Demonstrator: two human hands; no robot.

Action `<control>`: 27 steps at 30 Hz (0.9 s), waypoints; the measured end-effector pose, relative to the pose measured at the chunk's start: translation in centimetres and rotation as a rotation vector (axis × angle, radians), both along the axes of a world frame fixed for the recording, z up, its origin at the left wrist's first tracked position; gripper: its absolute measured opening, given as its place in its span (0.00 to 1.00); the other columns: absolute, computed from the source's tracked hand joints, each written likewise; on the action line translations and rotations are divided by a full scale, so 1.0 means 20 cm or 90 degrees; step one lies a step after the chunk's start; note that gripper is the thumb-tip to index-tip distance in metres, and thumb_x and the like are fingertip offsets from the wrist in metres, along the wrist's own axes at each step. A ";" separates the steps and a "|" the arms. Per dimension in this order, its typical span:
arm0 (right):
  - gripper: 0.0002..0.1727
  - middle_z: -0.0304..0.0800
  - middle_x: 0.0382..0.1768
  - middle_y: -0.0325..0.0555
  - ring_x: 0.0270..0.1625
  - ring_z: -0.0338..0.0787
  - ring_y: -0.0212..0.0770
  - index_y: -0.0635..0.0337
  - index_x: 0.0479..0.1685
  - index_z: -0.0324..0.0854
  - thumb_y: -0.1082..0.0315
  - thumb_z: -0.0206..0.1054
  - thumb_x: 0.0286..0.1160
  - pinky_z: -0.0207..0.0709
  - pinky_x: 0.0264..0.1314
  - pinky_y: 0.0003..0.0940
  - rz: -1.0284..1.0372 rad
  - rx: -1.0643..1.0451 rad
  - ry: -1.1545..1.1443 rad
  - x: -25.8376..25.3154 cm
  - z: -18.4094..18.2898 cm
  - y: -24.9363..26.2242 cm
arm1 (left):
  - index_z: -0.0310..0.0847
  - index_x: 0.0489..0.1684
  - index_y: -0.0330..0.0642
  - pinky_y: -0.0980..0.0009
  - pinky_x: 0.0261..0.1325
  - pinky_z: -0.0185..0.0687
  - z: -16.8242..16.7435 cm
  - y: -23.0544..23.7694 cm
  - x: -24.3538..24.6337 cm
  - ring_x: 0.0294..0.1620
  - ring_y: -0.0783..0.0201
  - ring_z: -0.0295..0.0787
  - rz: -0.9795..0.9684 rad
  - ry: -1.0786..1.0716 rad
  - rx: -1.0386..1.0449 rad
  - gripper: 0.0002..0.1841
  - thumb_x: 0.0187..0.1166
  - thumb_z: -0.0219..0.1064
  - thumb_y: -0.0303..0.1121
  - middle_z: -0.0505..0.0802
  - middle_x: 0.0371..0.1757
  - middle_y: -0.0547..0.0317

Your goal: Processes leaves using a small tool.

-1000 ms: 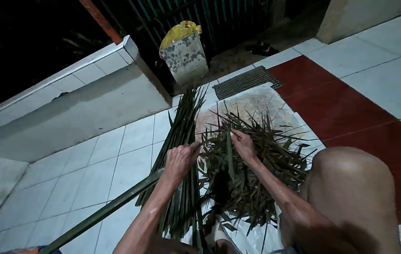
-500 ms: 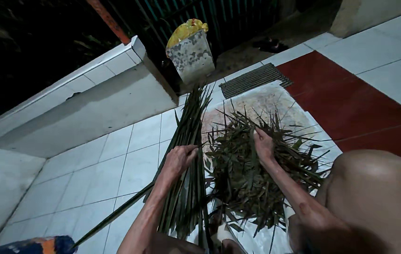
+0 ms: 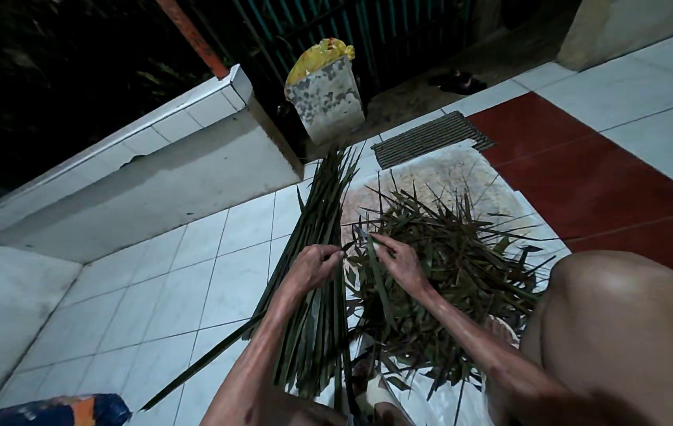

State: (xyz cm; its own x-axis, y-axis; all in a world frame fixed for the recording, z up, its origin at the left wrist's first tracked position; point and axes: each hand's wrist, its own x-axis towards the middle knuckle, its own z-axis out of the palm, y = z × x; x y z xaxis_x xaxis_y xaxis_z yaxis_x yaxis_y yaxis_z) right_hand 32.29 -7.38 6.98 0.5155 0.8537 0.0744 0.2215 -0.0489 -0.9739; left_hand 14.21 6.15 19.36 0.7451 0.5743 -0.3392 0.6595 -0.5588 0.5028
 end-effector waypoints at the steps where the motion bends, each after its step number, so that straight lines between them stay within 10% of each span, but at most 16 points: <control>1: 0.21 0.95 0.51 0.40 0.46 0.93 0.36 0.41 0.73 0.85 0.50 0.57 0.89 0.87 0.56 0.41 -0.005 -0.008 -0.003 0.00 0.00 0.00 | 0.90 0.60 0.52 0.69 0.24 0.85 0.00 0.00 0.00 0.18 0.68 0.86 -0.001 0.002 -0.004 0.20 0.93 0.53 0.50 0.93 0.28 0.63; 22: 0.23 0.91 0.55 0.60 0.53 0.90 0.59 0.55 0.74 0.82 0.53 0.58 0.90 0.79 0.61 0.63 -0.296 -0.151 0.155 0.55 -0.35 0.04 | 0.90 0.59 0.50 0.69 0.19 0.82 0.00 0.02 -0.03 0.15 0.67 0.84 0.003 0.002 -0.068 0.19 0.93 0.54 0.48 0.93 0.26 0.62; 27: 0.23 0.88 0.56 0.59 0.51 0.89 0.50 0.63 0.73 0.77 0.57 0.58 0.90 0.82 0.58 0.51 -0.063 -0.305 0.176 0.42 -0.33 -0.03 | 0.89 0.60 0.49 0.68 0.21 0.84 -0.03 0.06 0.00 0.17 0.66 0.86 0.026 0.016 -0.067 0.21 0.93 0.52 0.49 0.93 0.28 0.61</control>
